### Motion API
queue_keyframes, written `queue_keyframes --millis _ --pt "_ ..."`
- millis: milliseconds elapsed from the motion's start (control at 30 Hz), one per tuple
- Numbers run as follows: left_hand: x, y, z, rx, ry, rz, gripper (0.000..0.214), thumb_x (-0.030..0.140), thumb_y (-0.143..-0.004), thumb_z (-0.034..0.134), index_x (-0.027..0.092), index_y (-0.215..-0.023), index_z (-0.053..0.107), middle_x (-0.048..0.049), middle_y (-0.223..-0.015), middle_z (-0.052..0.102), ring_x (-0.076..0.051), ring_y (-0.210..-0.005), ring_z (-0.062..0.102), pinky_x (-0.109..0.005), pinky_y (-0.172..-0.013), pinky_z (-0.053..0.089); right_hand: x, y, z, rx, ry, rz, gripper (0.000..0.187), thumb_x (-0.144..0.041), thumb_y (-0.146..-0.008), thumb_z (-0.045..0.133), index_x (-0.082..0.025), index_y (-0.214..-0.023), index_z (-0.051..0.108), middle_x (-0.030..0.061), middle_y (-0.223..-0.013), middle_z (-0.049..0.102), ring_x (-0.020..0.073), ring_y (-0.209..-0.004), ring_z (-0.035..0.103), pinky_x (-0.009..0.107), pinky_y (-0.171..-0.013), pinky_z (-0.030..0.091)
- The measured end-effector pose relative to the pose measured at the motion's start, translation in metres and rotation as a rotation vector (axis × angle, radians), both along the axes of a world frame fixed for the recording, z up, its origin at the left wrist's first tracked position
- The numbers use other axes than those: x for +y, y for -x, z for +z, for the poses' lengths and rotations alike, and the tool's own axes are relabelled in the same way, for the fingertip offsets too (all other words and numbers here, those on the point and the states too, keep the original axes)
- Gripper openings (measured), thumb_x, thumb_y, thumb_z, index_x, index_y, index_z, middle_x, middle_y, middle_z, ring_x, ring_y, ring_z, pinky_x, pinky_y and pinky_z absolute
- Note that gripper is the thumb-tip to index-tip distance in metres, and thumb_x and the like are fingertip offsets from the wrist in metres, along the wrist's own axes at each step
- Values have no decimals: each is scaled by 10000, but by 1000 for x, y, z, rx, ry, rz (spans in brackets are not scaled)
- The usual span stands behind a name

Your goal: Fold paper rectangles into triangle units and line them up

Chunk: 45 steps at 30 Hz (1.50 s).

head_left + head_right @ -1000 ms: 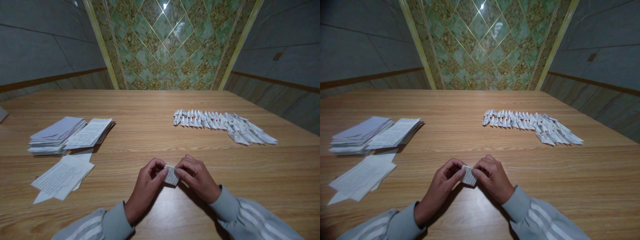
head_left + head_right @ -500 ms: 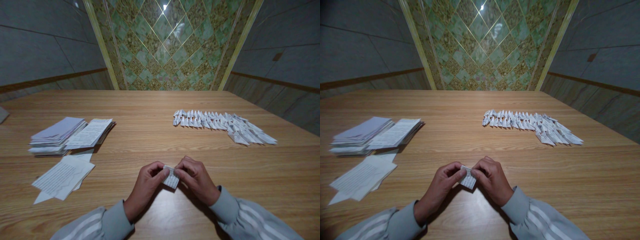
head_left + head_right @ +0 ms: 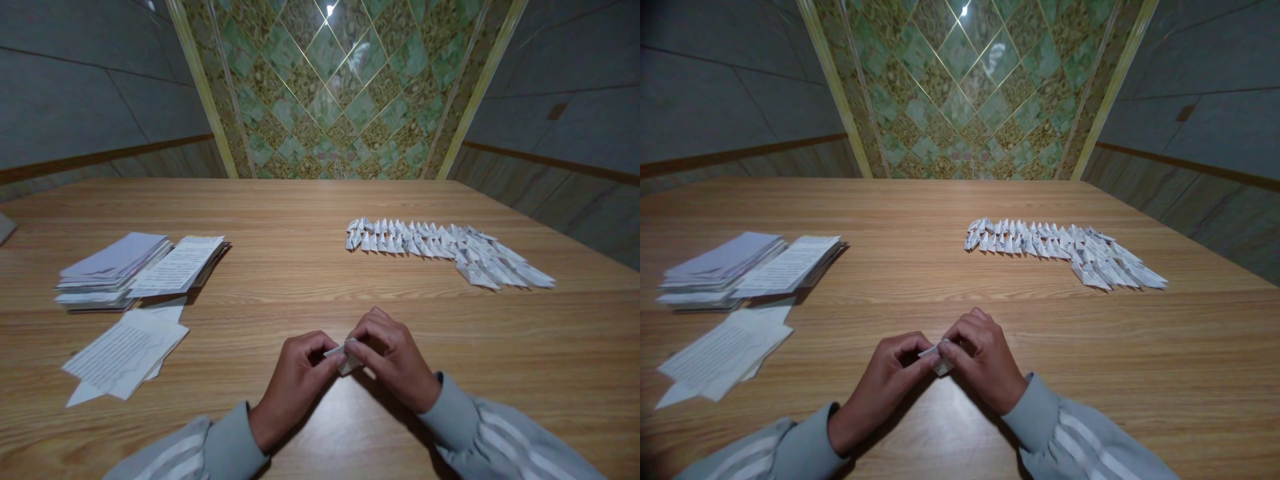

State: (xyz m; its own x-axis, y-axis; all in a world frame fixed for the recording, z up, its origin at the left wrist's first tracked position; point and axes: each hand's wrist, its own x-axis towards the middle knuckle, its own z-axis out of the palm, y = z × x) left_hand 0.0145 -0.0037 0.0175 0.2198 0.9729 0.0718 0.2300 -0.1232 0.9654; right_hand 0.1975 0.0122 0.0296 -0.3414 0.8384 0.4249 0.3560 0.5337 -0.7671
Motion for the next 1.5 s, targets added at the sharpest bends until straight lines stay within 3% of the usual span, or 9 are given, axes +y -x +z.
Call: queue_keyframes --millis 267,467,600,700,933,1100,1167,1333,1500 --pt "8 3 -3 -327 161 145 190 327 -733 745 147 -699 694 -3 -652 655 -132 -620 569 -221 -589 440 3 -3 -9 215 330 -23 220 -341 -872 635 -173 -731 650 5 -667 622 147 -630 561 261 -600 420" --pt "7 4 -3 -332 134 136 212 336 -758 744 146 -691 678 1 -646 648 -129 -617 566 -218 -586 446 2 -4 -7 176 315 -10 240 -361 -873 633 -168 -732 649 5 -650 623 142 -617 558 247 -580 418" --pt "6 3 -2 -335 125 100 186 343 -811 699 158 -795 689 -15 -742 683 -157 -702 613 -240 -649 475 2 -3 -8 232 313 -59 265 -377 -881 626 -165 -724 647 7 -668 627 143 -642 559 246 -602 428" --pt "7 3 -2 -296 116 80 188 334 -835 674 150 -815 706 -39 -781 705 -184 -760 638 -268 -713 489 2 -2 -9 267 322 -81 275 -394 -879 625 -164 -729 639 5 -671 628 142 -645 558 245 -605 430" --pt "8 7 2 -163 8 94 198 322 -876 631 153 -804 705 -41 -753 701 -185 -722 625 -269 -681 473 3 -4 -6 147 259 -73 272 -372 -897 589 -172 -716 611 -1 -666 604 145 -643 546 251 -602 414" --pt "4 7 5 100 -192 3 216 288 -907 600 175 -763 714 -31 -729 682 -170 -696 615 -253 -657 431 3 -3 -4 -2 192 -44 163 -328 -859 636 -173 -900 665 19 -756 632 166 -709 574 269 -636 420" --pt "3 6 4 152 -233 -29 221 280 -907 602 179 -752 722 -28 -710 674 -164 -685 611 -249 -649 420 2 -2 -4 -36 159 -11 144 -316 -876 625 -181 -851 666 18 -745 631 164 -719 573 268 -645 410" --pt "3 2 2 -78 -13 -8 144 294 -856 655 165 -840 719 -41 -785 709 -182 -738 635 -255 -679 467 -1 1 -9 77 191 -8 236 -334 -913 594 -179 -736 616 1 -688 599 144 -673 553 253 -619 400" --pt "5 2 3 -229 120 7 219 321 -820 682 137 -702 696 -34 -675 678 -163 -658 596 -253 -644 465 -1 1 -11 243 338 4 292 -424 -901 605 -174 -751 578 -15 -658 586 128 -617 529 236 -572 414"
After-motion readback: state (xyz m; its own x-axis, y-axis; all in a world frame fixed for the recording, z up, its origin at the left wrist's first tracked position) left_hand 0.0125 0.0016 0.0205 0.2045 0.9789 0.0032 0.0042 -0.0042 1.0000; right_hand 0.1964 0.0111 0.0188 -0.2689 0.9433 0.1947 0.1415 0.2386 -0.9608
